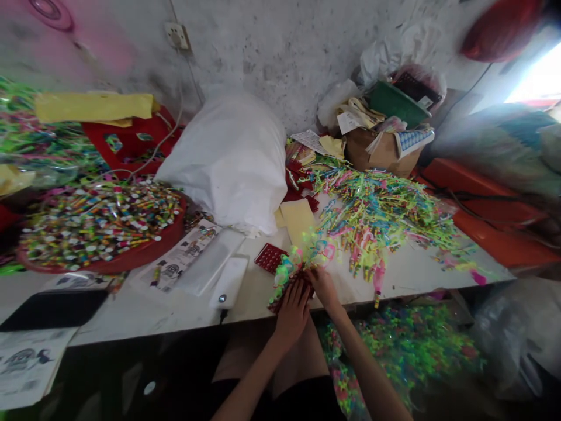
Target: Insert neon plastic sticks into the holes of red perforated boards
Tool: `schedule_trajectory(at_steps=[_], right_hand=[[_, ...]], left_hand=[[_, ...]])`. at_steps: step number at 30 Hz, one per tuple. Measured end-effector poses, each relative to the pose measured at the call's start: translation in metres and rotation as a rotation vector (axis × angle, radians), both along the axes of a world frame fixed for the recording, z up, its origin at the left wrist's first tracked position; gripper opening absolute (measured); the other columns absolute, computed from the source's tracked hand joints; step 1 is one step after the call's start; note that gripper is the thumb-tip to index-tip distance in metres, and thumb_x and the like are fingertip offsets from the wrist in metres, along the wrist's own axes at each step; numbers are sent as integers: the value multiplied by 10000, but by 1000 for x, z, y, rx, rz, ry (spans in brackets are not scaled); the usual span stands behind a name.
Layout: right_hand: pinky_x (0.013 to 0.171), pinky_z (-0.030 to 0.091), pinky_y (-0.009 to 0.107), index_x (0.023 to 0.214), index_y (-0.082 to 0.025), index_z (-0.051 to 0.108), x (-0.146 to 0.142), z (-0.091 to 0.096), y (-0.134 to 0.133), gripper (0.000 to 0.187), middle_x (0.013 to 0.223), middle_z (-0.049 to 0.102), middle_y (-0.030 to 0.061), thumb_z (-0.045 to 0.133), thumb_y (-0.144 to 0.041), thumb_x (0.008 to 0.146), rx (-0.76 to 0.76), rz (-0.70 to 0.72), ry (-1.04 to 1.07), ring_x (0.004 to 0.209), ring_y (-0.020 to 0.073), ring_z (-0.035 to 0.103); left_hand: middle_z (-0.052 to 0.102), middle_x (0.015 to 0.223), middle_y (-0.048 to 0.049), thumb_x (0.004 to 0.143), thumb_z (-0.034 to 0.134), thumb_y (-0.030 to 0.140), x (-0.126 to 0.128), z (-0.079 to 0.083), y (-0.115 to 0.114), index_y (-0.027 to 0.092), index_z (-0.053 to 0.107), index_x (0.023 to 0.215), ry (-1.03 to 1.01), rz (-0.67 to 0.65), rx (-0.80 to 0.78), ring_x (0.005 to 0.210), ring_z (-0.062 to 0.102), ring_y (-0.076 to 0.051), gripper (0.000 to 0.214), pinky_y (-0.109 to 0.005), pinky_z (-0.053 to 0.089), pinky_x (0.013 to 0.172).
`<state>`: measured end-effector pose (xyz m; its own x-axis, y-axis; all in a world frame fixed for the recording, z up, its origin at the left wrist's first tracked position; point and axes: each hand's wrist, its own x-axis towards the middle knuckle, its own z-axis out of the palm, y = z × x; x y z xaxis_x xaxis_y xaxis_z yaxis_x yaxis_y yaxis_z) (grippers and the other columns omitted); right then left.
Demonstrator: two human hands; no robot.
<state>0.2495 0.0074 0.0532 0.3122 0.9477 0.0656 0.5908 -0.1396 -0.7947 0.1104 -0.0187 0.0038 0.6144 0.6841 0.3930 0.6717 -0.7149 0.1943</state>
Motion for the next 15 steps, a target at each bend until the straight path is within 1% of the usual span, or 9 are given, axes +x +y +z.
schedule_trajectory(at_steps=[4, 7, 10, 12, 15], right_hand=[[658, 452, 248, 895, -212, 621, 0, 7, 5, 180, 823, 687, 44, 479, -305, 837, -49, -18, -81, 748, 176, 631], [617, 430, 233, 801, -202, 657, 5, 15, 12, 179, 758, 688, 46, 494, -270, 834, -127, 7, -164, 697, 166, 622], [576, 401, 230, 732, -175, 672, 7, 24, 21, 223, 706, 686, 62, 500, -261, 844, -193, 39, -303, 646, 160, 609], [575, 393, 227, 756, -160, 685, 6, 30, 27, 230, 746, 700, 79, 503, -262, 852, -231, 44, -381, 666, 162, 618], [592, 398, 222, 808, -140, 701, -1, 39, 34, 239, 838, 712, 115, 500, -257, 861, -320, 36, -442, 737, 176, 641]], left_hand=[[381, 1434, -85, 905, 376, 252, 0, -1, 0, 163, 358, 1369, 6, -5, -8, 1350, 282, -212, 472, -421, 263, 1110], [371, 1440, -85, 905, 376, 245, 1, -2, 0, 168, 359, 1369, 1, -4, -9, 1350, 282, -210, 471, -420, 263, 1108], [380, 1435, -81, 910, 371, 253, 1, -3, 1, 177, 361, 1369, 2, -6, -12, 1345, 293, -214, 466, -421, 276, 1099], [380, 1434, -85, 912, 372, 261, 1, -2, 1, 174, 365, 1367, 6, -2, -13, 1340, 303, -215, 463, -422, 282, 1096], [385, 1431, -90, 911, 380, 265, 0, -2, 0, 165, 381, 1358, 14, -3, -9, 1338, 307, -217, 457, -423, 277, 1100]])
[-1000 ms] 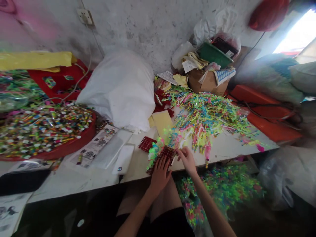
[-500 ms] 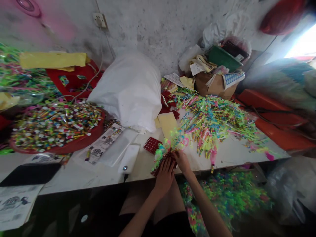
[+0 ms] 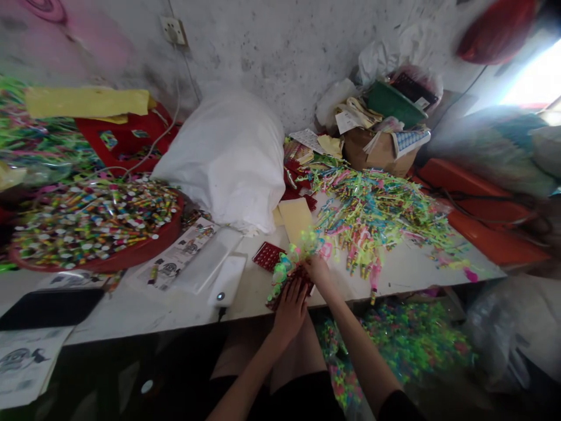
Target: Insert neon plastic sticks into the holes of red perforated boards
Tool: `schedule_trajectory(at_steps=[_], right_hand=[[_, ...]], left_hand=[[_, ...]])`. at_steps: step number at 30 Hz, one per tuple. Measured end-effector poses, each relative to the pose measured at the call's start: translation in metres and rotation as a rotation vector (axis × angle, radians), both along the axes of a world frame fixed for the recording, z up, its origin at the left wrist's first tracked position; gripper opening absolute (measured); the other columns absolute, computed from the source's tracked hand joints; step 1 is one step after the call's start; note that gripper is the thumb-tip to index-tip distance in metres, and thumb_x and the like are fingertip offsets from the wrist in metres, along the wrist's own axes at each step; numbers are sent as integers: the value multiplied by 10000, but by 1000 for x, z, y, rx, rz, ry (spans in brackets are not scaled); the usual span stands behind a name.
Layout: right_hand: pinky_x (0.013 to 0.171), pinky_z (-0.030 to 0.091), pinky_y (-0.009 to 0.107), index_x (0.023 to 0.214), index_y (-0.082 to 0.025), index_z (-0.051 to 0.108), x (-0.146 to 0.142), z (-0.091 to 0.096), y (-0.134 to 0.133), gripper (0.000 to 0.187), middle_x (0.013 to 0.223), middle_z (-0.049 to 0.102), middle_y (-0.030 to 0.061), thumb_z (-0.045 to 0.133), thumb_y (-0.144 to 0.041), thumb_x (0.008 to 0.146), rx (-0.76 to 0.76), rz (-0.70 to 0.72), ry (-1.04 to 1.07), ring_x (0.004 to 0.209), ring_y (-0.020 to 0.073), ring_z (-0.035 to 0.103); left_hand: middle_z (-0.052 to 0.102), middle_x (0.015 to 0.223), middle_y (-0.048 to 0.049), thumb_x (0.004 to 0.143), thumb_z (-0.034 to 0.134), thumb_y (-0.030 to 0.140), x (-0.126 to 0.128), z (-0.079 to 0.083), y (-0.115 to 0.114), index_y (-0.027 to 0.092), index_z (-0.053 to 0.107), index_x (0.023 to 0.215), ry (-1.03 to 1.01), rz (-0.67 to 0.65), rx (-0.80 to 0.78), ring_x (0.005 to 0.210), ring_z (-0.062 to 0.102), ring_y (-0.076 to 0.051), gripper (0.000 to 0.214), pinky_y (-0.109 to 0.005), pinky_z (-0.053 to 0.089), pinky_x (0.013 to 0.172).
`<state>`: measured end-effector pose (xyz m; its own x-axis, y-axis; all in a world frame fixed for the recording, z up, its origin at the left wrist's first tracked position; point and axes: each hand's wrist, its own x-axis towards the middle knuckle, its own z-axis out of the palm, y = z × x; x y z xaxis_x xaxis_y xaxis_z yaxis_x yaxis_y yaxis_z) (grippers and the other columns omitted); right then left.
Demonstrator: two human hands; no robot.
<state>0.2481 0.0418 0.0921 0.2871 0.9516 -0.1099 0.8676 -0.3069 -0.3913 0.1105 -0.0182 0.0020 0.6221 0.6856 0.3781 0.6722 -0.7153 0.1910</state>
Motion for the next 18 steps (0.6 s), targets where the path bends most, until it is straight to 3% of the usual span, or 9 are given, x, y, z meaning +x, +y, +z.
schedule_trajectory(at_steps=[10, 14, 18], right_hand=[[689, 436, 227, 928, -120, 688, -11, 11, 0, 264, 935, 700, 133, 480, -276, 882, -88, -62, -124, 878, 200, 648], [719, 434, 231, 935, -115, 679, -11, 14, 2, 237, 959, 689, 143, 508, -265, 869, -45, -62, -144, 908, 205, 635], [622, 416, 217, 805, -146, 671, -4, 16, -11, 243, 805, 690, 95, 589, -374, 815, -19, -91, -46, 773, 180, 635]], left_hand=[[415, 1410, -86, 897, 400, 249, -1, 1, 1, 173, 425, 1333, -9, 2, 59, 1321, 334, -215, 444, -415, 290, 1093], [416, 1410, -92, 896, 396, 242, 0, 2, 1, 162, 444, 1320, -16, -5, 55, 1321, 335, -224, 434, -424, 281, 1093], [409, 1413, -106, 892, 414, 239, 0, 3, 2, 161, 434, 1333, -7, -4, 46, 1312, 349, -239, 448, -428, 294, 1081]])
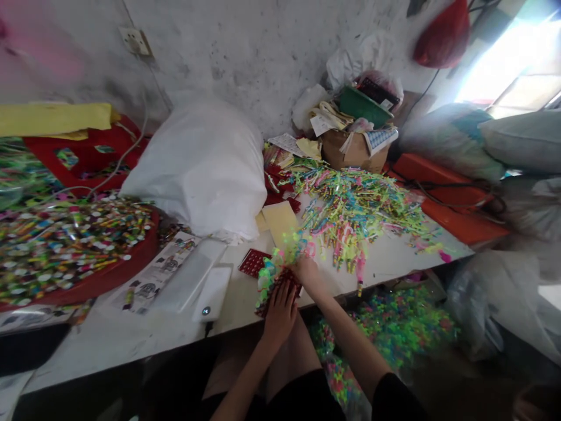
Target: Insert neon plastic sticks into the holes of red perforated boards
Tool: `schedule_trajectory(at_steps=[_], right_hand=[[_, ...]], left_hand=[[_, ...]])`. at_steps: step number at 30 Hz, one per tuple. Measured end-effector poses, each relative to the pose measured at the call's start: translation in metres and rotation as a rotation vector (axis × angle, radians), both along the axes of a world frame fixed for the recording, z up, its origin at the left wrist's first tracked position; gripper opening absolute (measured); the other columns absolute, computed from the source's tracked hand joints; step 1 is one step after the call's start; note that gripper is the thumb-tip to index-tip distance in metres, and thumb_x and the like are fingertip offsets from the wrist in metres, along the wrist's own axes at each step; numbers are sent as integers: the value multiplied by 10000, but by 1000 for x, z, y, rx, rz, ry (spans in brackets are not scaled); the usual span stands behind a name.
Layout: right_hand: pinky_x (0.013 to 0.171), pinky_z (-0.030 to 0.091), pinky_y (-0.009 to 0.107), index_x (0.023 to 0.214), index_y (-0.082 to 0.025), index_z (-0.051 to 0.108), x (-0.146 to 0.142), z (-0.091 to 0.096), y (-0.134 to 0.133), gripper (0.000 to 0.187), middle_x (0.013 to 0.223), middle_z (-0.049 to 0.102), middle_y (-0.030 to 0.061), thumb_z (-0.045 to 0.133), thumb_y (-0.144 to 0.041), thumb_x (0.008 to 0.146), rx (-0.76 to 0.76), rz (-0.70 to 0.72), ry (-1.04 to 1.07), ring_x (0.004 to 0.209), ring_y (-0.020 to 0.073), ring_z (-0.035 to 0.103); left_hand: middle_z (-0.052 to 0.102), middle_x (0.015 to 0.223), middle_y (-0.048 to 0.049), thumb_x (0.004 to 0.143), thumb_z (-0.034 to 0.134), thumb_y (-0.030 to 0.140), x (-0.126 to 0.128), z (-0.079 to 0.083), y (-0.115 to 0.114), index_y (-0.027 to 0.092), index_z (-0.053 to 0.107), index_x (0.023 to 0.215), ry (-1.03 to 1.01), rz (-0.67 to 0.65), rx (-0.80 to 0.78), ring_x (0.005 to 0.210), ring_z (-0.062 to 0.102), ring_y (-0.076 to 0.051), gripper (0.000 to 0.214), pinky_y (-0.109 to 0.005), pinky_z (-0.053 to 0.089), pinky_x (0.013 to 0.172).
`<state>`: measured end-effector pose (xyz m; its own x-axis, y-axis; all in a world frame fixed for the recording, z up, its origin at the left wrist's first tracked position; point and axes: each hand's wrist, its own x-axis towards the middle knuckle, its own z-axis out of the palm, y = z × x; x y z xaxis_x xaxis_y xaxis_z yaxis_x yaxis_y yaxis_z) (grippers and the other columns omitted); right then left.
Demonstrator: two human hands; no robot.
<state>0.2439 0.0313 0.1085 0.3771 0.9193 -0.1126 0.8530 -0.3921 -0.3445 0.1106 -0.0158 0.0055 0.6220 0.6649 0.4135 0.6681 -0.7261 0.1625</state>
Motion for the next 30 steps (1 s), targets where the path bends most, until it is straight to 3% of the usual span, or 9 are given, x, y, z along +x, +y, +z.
schedule_trajectory(at_steps=[6, 10, 12, 16, 19, 21, 23, 26, 30], right_hand=[[514, 359, 205, 589, -194, 476, 49, -15, -68, 349, 507, 503, -29, 435, -418, 853, 280, 35, 394, 505, 108, 485], [513, 356, 227, 576, -218, 401, 109, -35, -121, 351, 504, 482, -22, 398, -456, 835, 412, -185, 319, 516, 133, 477], [528, 363, 235, 631, -212, 447, 135, -42, -142, 340, 558, 544, 7, 372, -456, 857, 363, -339, 243, 554, 151, 523], [593, 391, 262, 917, -184, 530, 158, -46, -160, 351, 748, 654, 80, 383, -501, 877, 77, -589, 51, 699, 208, 625], [617, 409, 281, 1081, -163, 497, 157, -44, -150, 447, 871, 676, 124, 453, -540, 845, -30, -605, 2, 806, 246, 645], [618, 413, 266, 1051, -158, 527, 157, -43, -140, 394, 907, 676, 126, 515, -484, 830, -21, -582, 23, 837, 236, 643], [588, 409, 236, 928, -149, 582, 158, -42, -134, 285, 851, 678, 107, 562, -407, 810, 14, -587, 138, 784, 202, 639], [481, 384, 204, 776, -142, 624, 159, -41, -132, 238, 652, 646, 46, 568, -373, 795, 72, -539, 593, 568, 134, 576], [432, 384, 165, 849, -167, 654, 145, -41, -131, 201, 675, 650, 13, 596, -334, 754, 190, -448, 1198, 510, 85, 530]], left_hand=[[370, 1434, -125, 883, 414, 227, -1, -8, 5, 137, 394, 1361, 7, -38, 26, 1321, 334, -252, 487, -434, 288, 1079], [365, 1438, -117, 890, 402, 243, -1, -12, 6, 150, 400, 1358, 16, -45, 14, 1320, 339, -249, 477, -439, 286, 1077], [367, 1436, -120, 890, 399, 245, -1, -12, 6, 148, 400, 1359, 28, -41, 15, 1314, 347, -252, 479, -444, 287, 1072], [360, 1438, -132, 885, 409, 263, -1, -10, 5, 132, 404, 1357, 47, -48, 32, 1315, 344, -263, 489, -444, 285, 1071], [370, 1433, -126, 887, 411, 272, 0, -9, 5, 138, 416, 1349, 54, -42, 38, 1313, 346, -261, 481, -442, 286, 1068], [380, 1429, -121, 888, 409, 270, 0, -8, 5, 142, 423, 1344, 58, -35, 33, 1307, 355, -256, 474, -437, 294, 1063], [386, 1425, -120, 889, 410, 270, -1, -7, 4, 143, 428, 1339, 61, -27, 21, 1303, 360, -253, 469, -433, 299, 1060], [383, 1428, -116, 890, 413, 269, 0, -5, 3, 150, 423, 1341, 63, -24, 6, 1306, 355, -245, 467, -430, 287, 1070], [374, 1435, -107, 892, 416, 262, 1, -1, 0, 160, 418, 1342, 52, -17, -23, 1313, 345, -234, 462, -424, 277, 1082]])
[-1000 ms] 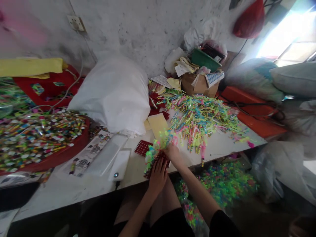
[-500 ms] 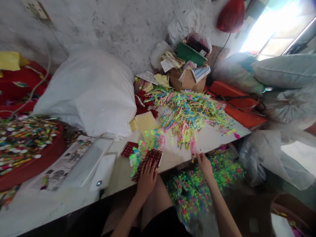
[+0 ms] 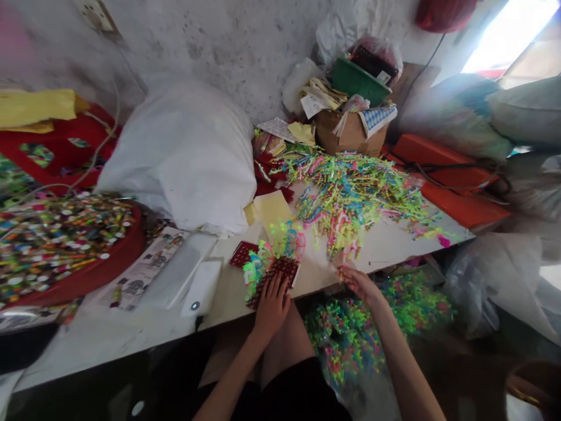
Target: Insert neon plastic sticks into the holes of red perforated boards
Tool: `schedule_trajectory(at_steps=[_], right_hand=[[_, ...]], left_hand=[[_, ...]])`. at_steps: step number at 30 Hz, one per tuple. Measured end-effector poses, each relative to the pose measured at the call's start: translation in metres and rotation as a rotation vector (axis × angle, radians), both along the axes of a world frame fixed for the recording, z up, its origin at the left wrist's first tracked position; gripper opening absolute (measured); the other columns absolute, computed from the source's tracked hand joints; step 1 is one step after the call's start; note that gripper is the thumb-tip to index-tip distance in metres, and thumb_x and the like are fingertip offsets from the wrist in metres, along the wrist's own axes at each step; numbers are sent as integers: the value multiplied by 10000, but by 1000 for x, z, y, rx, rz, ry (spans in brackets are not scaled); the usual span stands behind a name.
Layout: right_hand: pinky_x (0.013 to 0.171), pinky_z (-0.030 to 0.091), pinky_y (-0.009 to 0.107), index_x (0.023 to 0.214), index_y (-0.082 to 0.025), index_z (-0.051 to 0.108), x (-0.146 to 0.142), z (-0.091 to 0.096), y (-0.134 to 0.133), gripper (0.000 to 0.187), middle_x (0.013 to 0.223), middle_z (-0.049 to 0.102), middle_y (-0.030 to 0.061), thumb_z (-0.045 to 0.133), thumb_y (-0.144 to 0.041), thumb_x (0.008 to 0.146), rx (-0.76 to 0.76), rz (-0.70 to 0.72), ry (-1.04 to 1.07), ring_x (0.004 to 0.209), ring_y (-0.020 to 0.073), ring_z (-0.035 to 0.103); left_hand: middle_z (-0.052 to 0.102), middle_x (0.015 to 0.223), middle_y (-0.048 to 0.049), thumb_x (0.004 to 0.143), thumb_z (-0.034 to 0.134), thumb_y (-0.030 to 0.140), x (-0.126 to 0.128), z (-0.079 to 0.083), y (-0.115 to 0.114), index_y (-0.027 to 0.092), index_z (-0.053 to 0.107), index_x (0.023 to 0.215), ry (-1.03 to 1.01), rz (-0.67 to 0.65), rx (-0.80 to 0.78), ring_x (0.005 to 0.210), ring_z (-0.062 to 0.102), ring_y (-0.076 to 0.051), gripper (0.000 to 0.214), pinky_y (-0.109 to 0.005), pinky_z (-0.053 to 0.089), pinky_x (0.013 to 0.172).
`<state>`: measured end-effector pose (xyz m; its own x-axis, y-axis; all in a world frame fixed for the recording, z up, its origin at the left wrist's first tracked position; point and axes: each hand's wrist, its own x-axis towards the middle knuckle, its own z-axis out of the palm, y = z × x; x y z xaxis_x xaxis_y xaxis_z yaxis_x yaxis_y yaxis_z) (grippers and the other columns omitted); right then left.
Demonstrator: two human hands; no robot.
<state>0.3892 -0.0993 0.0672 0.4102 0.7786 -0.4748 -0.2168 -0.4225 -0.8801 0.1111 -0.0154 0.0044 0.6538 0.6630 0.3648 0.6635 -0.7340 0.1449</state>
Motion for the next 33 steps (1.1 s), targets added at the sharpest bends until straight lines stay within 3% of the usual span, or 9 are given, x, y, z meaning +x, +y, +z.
schedule_trajectory(at_steps=[2, 5, 8, 11, 15, 20, 27, 33], right_hand=[[428, 386, 151, 875, -175, 653, -14, 2, 7, 191, 745, 666, 25, 573, -306, 761, 56, -1, 129, 531, 76, 543], [489, 447, 173, 887, -172, 646, -41, 11, 27, 240, 835, 682, 58, 526, -360, 801, 108, 31, 160, 600, 96, 594], [646, 525, 253, 924, -171, 647, -72, 20, 48, 331, 951, 678, 79, 559, -457, 782, 273, 92, 45, 785, 161, 641], [706, 534, 307, 844, -170, 654, -100, 19, 67, 369, 884, 678, 54, 574, -517, 749, 364, 187, -198, 830, 195, 632], [711, 508, 302, 778, -175, 622, -121, 2, 85, 318, 778, 674, 42, 533, -480, 776, 335, 197, -493, 750, 181, 619], [670, 481, 285, 793, -166, 621, -130, -13, 95, 279, 757, 678, 59, 490, -412, 802, 285, 201, -615, 715, 183, 623], [652, 452, 257, 864, -165, 647, -136, 3, 97, 227, 784, 696, 59, 484, -318, 824, 165, 234, -748, 711, 173, 625], [564, 389, 225, 789, -159, 660, -134, 16, 112, 180, 729, 687, 64, 509, -252, 821, -27, 307, -842, 655, 157, 608]], left_hand=[[377, 1433, -106, 893, 414, 256, 0, 2, -1, 164, 420, 1340, -8, 13, -17, 1314, 345, -233, 457, -424, 285, 1078], [369, 1439, -99, 891, 412, 244, 1, 2, -2, 173, 399, 1354, -18, 20, -34, 1318, 338, -234, 469, -427, 298, 1071], [348, 1452, -92, 887, 417, 245, 0, 1, -2, 181, 367, 1375, -28, 12, -47, 1330, 317, -242, 495, -437, 297, 1075], [344, 1454, -90, 888, 416, 257, 0, 2, -2, 177, 360, 1379, -44, 9, -51, 1336, 306, -242, 501, -441, 283, 1088], [371, 1439, -90, 895, 412, 274, 0, 6, -1, 170, 387, 1361, -54, -1, -63, 1338, 302, -235, 479, -436, 266, 1103], [389, 1425, -95, 894, 411, 259, 0, 10, -2, 161, 405, 1344, -69, 4, -87, 1336, 304, -228, 461, -437, 263, 1108], [405, 1415, -89, 886, 414, 236, -2, 13, -4, 160, 412, 1337, -96, 8, -86, 1338, 298, -228, 457, -443, 272, 1109], [429, 1395, -90, 872, 438, 239, 2, 6, -3, 176, 433, 1321, -139, 40, -101, 1310, 344, -237, 454, -438, 312, 1085]])
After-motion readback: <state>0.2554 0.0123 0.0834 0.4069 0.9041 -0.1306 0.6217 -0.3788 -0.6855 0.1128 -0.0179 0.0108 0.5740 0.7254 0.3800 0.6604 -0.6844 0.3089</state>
